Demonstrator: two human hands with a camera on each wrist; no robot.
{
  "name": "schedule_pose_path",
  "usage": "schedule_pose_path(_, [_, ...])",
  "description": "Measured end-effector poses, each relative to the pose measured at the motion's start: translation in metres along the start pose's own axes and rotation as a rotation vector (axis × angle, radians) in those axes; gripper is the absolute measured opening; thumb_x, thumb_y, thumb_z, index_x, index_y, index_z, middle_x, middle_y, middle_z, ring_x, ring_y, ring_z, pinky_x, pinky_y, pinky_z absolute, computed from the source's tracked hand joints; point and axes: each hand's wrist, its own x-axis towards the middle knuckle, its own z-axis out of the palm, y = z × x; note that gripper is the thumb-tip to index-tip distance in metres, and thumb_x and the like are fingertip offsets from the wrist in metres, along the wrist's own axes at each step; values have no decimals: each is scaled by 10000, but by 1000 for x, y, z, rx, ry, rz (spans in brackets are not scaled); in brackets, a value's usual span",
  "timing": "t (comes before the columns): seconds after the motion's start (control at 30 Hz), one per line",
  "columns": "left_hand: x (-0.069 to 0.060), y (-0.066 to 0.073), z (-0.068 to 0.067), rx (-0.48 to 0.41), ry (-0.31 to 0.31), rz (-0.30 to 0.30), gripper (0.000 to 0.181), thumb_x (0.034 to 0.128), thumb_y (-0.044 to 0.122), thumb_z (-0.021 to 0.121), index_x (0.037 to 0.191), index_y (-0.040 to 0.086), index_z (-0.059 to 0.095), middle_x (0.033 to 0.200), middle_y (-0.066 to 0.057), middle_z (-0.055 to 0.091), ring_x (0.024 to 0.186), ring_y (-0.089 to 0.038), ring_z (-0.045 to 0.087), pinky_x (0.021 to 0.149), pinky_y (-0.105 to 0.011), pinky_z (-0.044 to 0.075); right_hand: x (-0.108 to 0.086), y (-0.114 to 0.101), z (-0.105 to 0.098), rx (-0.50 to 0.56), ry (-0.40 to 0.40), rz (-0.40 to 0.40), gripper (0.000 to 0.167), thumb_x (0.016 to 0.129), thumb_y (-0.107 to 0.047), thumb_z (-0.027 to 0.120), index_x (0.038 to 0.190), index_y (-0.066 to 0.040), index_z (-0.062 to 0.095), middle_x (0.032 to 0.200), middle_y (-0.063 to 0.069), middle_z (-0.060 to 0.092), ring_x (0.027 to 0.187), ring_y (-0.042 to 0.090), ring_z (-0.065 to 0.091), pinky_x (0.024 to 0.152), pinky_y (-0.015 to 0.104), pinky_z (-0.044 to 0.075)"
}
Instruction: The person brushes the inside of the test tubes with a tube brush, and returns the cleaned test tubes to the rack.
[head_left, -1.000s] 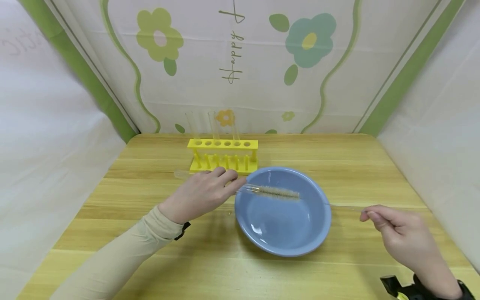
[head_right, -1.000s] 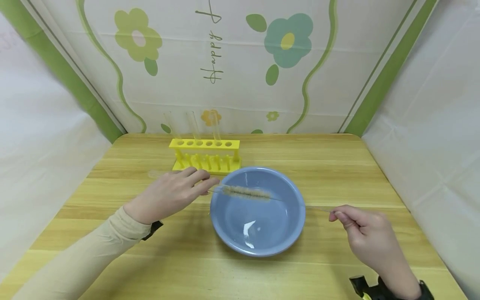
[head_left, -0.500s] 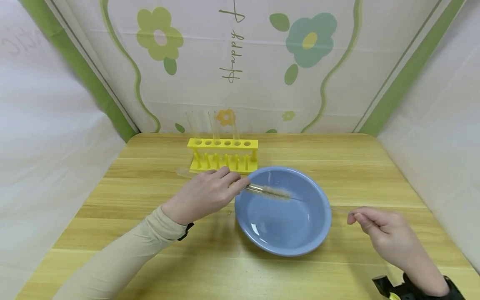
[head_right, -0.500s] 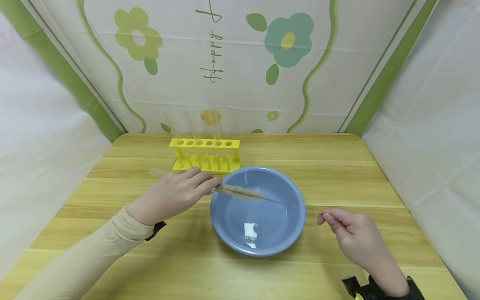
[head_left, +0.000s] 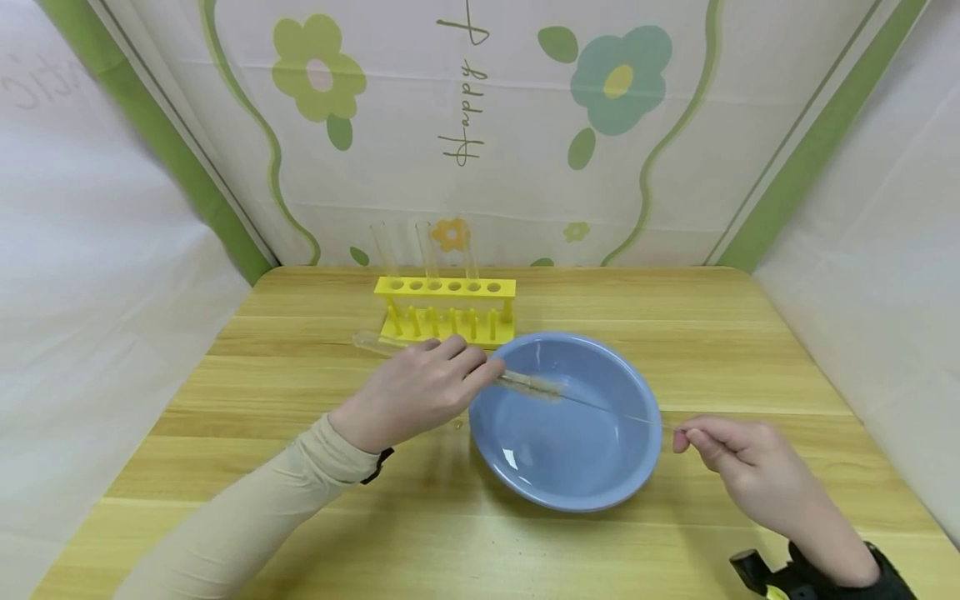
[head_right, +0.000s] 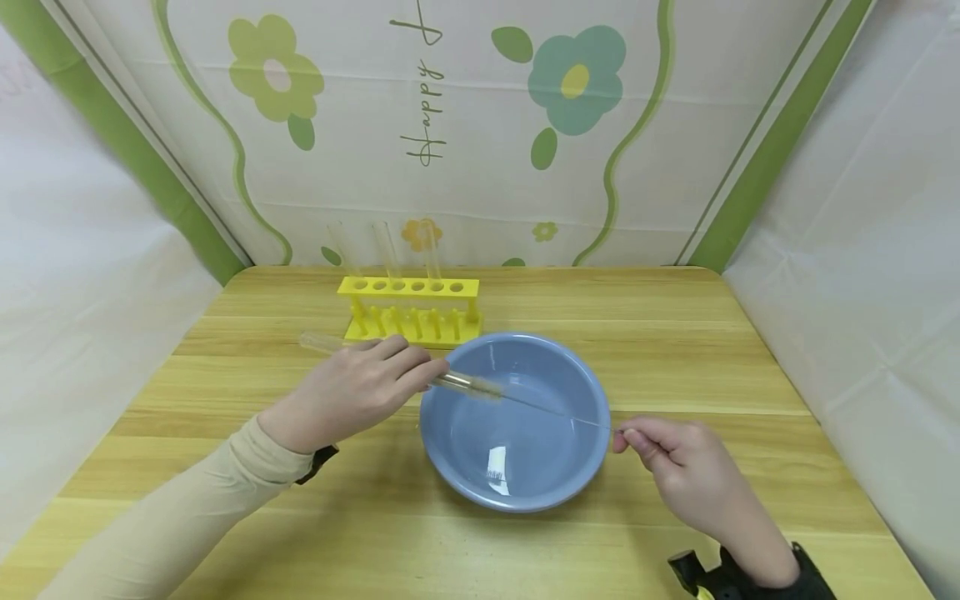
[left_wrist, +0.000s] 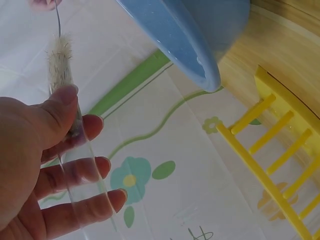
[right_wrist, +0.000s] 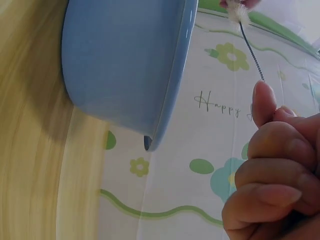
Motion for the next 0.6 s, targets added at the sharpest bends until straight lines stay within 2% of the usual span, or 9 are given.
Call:
schedule_pose_path(0.13, [1, 1, 1, -3, 21, 4, 165, 925, 6, 634, 1082, 54, 618, 923, -43, 667, 734, -192, 612, 561, -268, 535, 2, -3, 1, 65, -38, 23, 372, 871, 186, 593, 922, -164, 712, 741, -141, 579, 574, 38, 431, 528, 202, 379])
schedule_pose_path(0.33, [2, 3, 3, 4, 65, 16, 181, 898, 18, 681, 1066, 56, 623, 914, -43, 663, 726, -188, 607, 561, -268, 537, 3, -6, 2, 160, -125, 56, 361, 908, 179, 540, 916, -151, 686, 600, -96, 367, 510, 28, 355, 418, 231, 322])
schedule_pose_path(0.6, [4, 6, 1, 35, 90, 37, 176, 895, 28, 677, 1059, 71, 631, 909, -35, 654, 760, -187, 622, 618, -274, 551, 6, -6, 3, 282, -231, -3, 361, 931, 182, 497, 959, -126, 683, 587, -29, 325, 502, 49, 345, 433, 233, 336])
